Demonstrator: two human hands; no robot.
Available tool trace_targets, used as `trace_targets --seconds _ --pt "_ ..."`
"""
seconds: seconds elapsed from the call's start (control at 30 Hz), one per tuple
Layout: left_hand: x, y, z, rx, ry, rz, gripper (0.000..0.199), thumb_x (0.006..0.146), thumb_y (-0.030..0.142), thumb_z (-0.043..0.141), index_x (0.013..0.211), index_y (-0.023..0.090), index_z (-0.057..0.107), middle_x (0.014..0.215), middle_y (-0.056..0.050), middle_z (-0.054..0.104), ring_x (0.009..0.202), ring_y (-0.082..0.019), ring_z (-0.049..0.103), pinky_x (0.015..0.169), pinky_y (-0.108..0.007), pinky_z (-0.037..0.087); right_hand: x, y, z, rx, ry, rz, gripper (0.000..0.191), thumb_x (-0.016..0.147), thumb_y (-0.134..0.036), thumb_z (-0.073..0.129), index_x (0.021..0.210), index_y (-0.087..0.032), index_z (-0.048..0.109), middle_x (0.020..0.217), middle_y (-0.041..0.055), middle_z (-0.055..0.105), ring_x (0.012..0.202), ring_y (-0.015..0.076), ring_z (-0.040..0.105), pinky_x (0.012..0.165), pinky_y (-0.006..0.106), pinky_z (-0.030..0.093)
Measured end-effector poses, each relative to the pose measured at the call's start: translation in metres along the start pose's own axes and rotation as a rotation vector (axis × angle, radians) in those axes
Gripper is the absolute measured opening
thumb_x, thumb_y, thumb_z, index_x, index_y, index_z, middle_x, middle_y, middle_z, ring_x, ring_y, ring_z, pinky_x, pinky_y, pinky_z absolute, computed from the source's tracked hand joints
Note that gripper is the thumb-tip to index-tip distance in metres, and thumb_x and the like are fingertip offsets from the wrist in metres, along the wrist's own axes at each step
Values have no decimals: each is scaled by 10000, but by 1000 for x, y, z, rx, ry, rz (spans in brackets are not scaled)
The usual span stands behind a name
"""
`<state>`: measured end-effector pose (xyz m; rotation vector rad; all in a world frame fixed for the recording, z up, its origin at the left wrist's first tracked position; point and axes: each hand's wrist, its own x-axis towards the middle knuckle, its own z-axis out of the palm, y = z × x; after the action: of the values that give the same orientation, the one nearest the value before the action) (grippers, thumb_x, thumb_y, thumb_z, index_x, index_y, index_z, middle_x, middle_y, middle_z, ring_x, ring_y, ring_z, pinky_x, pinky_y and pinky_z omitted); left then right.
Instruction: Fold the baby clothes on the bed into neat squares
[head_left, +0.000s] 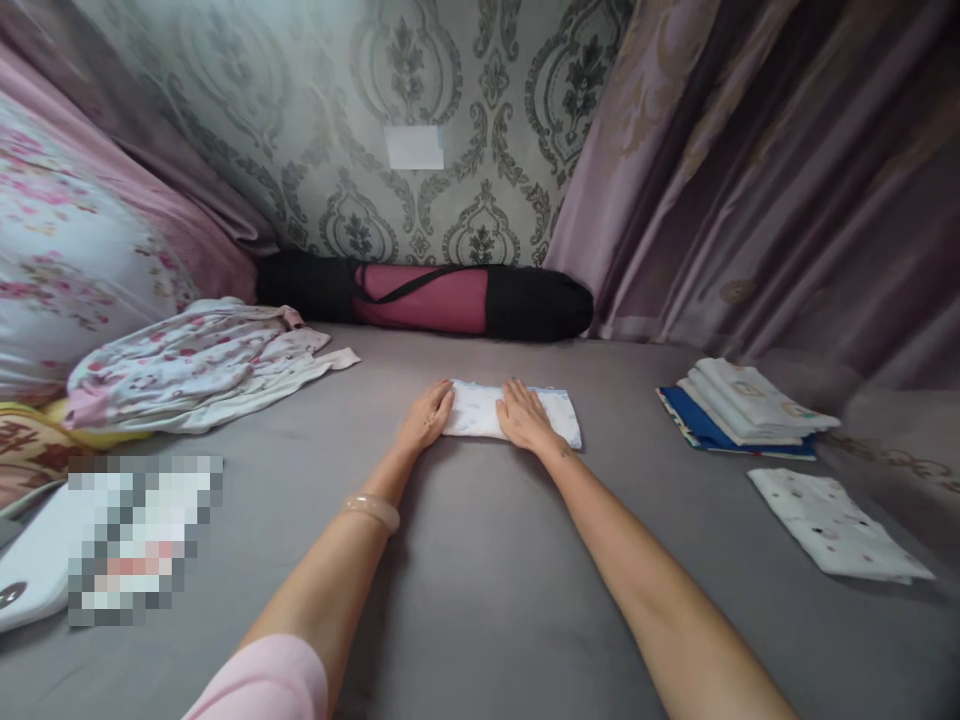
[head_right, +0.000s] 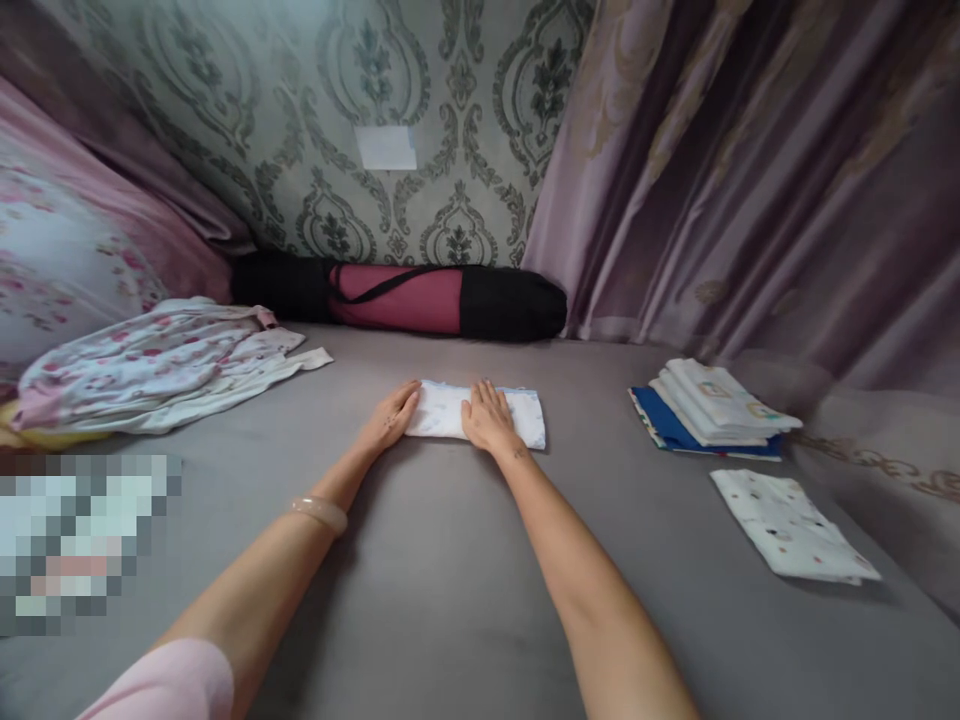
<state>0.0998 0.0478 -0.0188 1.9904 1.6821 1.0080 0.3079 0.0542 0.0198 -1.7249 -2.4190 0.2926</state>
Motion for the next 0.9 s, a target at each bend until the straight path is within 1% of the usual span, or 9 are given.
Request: trace_targets --seconds 0.1,0.17,0.27,0.33,0.43,0.5,0.63,0.77,0.9 --pt "0 1 -1 -8 2 -26 498 946 377 308 1310 133 546 1409 -107 517 1364 -215 404 1158 -380 283 4 -14 3 -5 62 -78 596 982 -341 214 1463 -7 326 1546 151 272 1446 252 174 1177 405 104" --pt "0 1 -1 -14 12 -32 486 947 368 315 1305 137 548 1401 -102 526 1360 -213 410 1157 -377 284 5 -19 10 -19 80 -93 585 980 -331 228 1452 -7 348 1532 156 304 1438 249 202 1173 395 117" --pt "0 1 -3 -29 30 -46 466 953 369 317 1293 160 558 1390 -87 540 1343 -208 432 1151 -370 296 4 -19 20 -39 87 -79 568 971 -302 254 1441 -4 365 1513 162 343 1419 250 253 1165 381 146" --pt "0 1 -4 -46 43 -62 463 957 375 312 1288 167 561 1376 -84 553 1326 -208 452 1141 -366 311 4 -16 23 -44 80 -77 568 969 -300 265 1443 -2 360 1515 162 339 1417 254 257 1165 378 150" --pt "0 2 -5 -80 72 -97 451 959 373 313 1275 179 569 1341 -79 583 1285 -213 493 1116 -375 345 4 -16 19 -47 33 -70 574 973 -312 267 1452 -7 346 1526 161 316 1426 255 236 1164 381 156" --pt "0 3 -6 -96 91 -117 436 956 359 320 1259 184 579 1315 -78 602 1256 -217 518 1098 -384 366 7 -20 15 -45 5 -55 574 975 -316 269 1453 -7 344 1527 169 309 1429 263 227 1163 397 158" --pt "0 6 -8 -113 107 -127 426 951 330 322 1235 167 594 1279 -90 624 1222 -219 543 1079 -389 386 14 -38 11 -21 46 -84 567 978 -316 262 1447 -11 356 1529 166 309 1433 268 209 1167 410 128" --pt "-1 9 -10 -132 116 -128 434 953 318 313 1232 139 595 1282 -105 620 1221 -216 544 1081 -375 384 19 -53 23 -14 90 -99 572 981 -331 250 1449 -19 354 1526 163 317 1427 265 222 1160 412 135" --pt "-2 9 -11 -145 143 -143 427 956 318 315 1226 157 603 1286 -93 621 1221 -220 543 1081 -388 384 18 -53 36 -39 111 -79 570 974 -331 270 1452 -30 349 1528 167 311 1417 262 245 1154 418 130"
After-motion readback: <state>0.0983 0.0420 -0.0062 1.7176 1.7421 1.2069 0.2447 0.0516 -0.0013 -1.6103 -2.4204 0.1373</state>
